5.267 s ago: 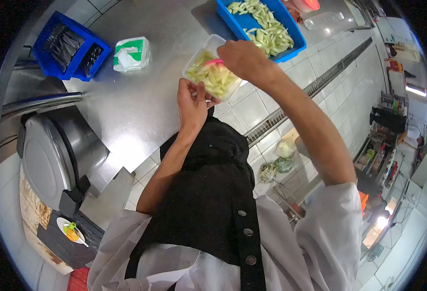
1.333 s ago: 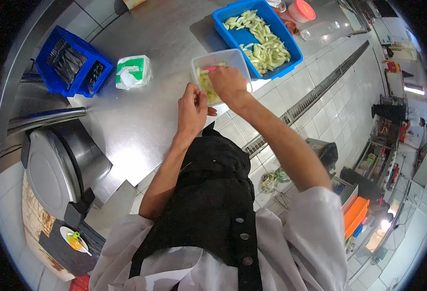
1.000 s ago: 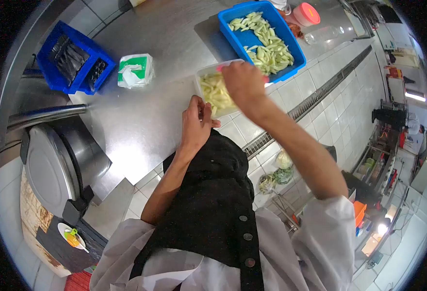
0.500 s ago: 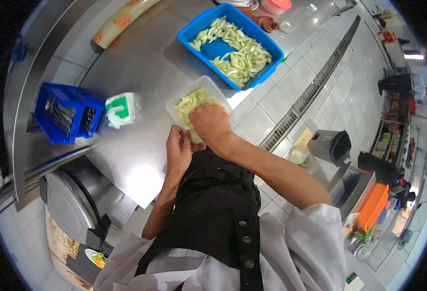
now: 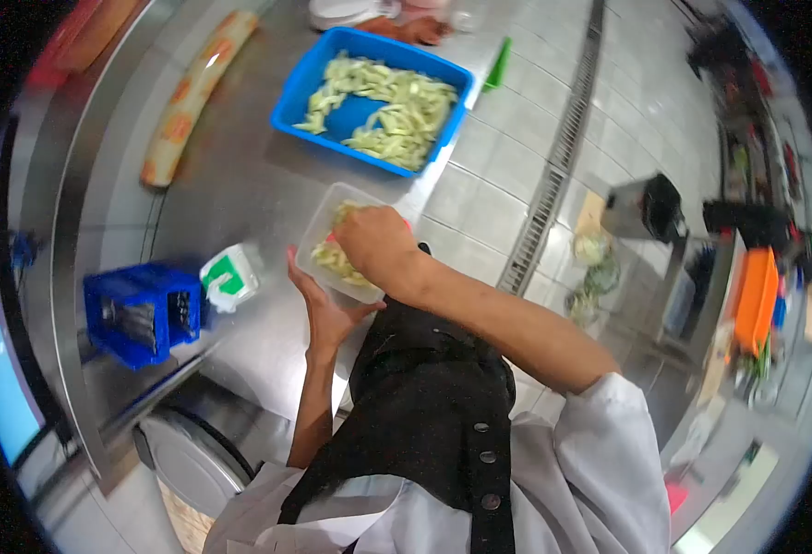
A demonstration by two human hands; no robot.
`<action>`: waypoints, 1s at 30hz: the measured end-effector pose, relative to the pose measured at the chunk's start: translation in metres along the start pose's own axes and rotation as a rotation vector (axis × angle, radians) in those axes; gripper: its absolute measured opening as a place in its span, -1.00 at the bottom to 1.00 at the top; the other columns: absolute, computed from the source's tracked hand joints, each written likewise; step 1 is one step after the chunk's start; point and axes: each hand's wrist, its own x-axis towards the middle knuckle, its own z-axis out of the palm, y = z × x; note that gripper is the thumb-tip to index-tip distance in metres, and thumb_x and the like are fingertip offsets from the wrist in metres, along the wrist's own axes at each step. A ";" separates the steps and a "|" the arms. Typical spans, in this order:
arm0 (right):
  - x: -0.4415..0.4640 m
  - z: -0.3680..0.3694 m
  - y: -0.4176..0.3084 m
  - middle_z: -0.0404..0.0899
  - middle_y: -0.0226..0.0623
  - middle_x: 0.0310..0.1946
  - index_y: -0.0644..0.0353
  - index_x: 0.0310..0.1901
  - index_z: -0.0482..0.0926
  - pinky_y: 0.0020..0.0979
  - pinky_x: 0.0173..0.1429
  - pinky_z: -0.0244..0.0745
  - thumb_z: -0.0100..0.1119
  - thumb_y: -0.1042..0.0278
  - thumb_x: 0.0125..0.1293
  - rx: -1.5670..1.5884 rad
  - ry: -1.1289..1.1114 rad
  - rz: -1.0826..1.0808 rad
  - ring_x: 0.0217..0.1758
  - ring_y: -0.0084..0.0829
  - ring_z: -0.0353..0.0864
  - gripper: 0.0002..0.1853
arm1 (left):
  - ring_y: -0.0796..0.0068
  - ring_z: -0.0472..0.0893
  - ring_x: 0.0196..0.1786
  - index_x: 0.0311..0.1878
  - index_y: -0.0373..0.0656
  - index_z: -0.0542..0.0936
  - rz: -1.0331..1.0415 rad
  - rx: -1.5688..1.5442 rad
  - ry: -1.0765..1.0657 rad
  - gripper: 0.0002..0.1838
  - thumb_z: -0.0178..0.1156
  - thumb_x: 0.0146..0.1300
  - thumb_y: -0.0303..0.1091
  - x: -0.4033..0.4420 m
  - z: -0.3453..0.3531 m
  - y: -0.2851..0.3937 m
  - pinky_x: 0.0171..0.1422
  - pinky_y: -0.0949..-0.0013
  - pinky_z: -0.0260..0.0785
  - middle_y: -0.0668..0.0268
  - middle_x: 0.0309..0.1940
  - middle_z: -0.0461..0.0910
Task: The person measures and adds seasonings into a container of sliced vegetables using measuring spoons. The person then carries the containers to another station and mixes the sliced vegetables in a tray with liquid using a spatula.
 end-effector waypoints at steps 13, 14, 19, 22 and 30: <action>-0.050 0.056 -0.018 0.67 -0.34 -0.48 0.00 -0.42 0.71 -0.33 -0.38 0.53 0.17 0.30 0.00 0.147 0.273 0.501 -0.35 -0.36 0.68 -0.86 | 0.18 0.34 0.20 0.38 -0.22 -0.11 0.401 0.137 -0.465 0.45 0.66 -0.61 -0.12 0.000 0.018 -0.014 0.28 0.10 0.25 0.08 0.20 0.20; -0.079 0.049 -0.010 0.67 -0.34 -0.48 0.01 -0.42 0.71 -0.34 -0.38 0.52 0.17 0.29 0.00 0.156 0.287 0.515 -0.37 -0.36 0.68 -0.86 | 0.18 0.35 0.20 0.38 -0.22 -0.11 0.411 0.121 -0.538 0.45 0.66 -0.61 -0.11 -0.002 0.026 -0.008 0.27 0.10 0.26 0.08 0.20 0.20; -0.221 0.060 0.039 0.63 -0.27 -0.54 0.09 -0.52 0.67 -0.28 -0.40 0.52 0.15 0.33 -0.02 0.263 0.547 0.776 -0.43 -0.27 0.66 -0.88 | 0.19 0.29 0.25 0.38 -0.16 -0.11 0.254 -0.115 -0.981 0.36 0.53 -0.59 -0.35 -0.039 0.105 0.023 0.35 0.18 0.18 0.12 0.20 0.20; -0.329 0.070 0.050 0.61 -0.21 -0.56 0.13 -0.57 0.64 -0.22 -0.40 0.52 0.13 0.36 -0.03 0.265 0.657 0.959 -0.45 -0.21 0.65 -0.88 | 0.19 0.31 0.22 0.39 -0.20 -0.13 0.190 -0.238 -1.317 0.40 0.57 -0.59 -0.32 -0.094 0.174 0.046 0.29 0.17 0.25 0.11 0.19 0.18; -0.558 0.149 0.023 0.59 -0.09 -0.28 0.19 -0.40 0.64 -0.18 -0.15 0.47 0.10 0.33 0.08 0.399 0.666 1.485 -0.14 -0.16 0.59 -0.84 | 0.24 0.35 0.14 0.30 -0.33 -0.02 0.698 -0.133 -1.886 0.34 0.63 -0.60 -0.15 -0.256 0.345 0.057 0.26 0.20 0.24 0.10 0.10 0.20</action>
